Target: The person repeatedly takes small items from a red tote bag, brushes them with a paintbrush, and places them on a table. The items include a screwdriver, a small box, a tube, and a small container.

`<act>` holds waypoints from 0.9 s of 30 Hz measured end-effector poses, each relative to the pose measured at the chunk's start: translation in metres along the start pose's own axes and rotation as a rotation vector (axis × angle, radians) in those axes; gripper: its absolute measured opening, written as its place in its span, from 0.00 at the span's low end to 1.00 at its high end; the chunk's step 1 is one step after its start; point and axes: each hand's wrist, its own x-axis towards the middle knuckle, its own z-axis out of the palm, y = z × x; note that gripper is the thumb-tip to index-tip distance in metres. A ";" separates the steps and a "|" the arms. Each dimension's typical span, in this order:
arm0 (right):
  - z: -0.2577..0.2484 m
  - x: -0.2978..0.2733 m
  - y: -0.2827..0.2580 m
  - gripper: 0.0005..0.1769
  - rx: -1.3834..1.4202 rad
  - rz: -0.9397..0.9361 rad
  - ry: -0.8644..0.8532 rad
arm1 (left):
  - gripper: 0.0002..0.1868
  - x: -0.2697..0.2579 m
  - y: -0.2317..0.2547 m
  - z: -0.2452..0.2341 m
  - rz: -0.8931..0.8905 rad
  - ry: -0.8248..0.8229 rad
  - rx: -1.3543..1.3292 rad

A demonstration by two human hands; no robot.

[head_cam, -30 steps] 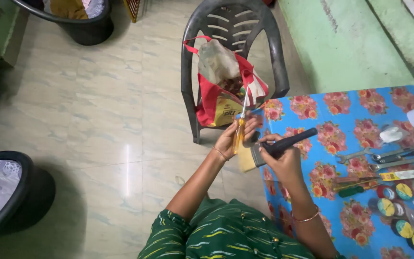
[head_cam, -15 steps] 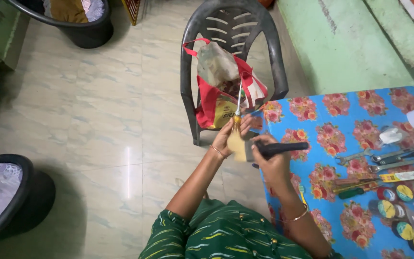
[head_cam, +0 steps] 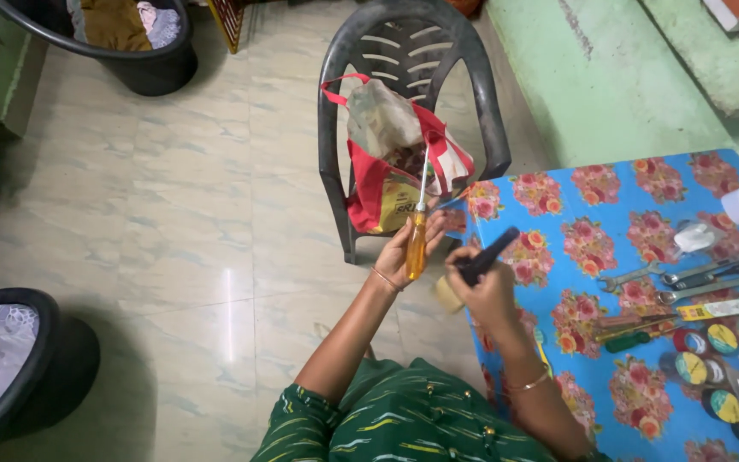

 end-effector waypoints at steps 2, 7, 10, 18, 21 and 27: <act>0.012 0.002 -0.004 0.06 -0.031 -0.076 0.030 | 0.29 0.001 -0.004 0.006 -0.027 -0.005 -0.023; 0.026 0.005 0.005 0.09 -0.071 -0.201 0.081 | 0.29 0.003 -0.008 0.003 -0.068 -0.096 0.026; 0.028 0.005 0.011 0.09 -0.057 -0.197 0.078 | 0.28 0.002 -0.011 0.008 -0.050 -0.010 0.158; 0.030 0.018 0.030 0.08 -0.001 -0.108 0.172 | 0.29 -0.003 -0.017 0.028 0.054 0.051 0.403; 0.007 0.026 0.027 0.08 0.081 -0.134 0.256 | 0.30 -0.001 -0.023 0.030 0.120 0.062 0.555; -0.023 0.024 0.032 0.09 0.867 -0.201 0.286 | 0.29 -0.003 -0.014 0.015 0.131 0.199 0.438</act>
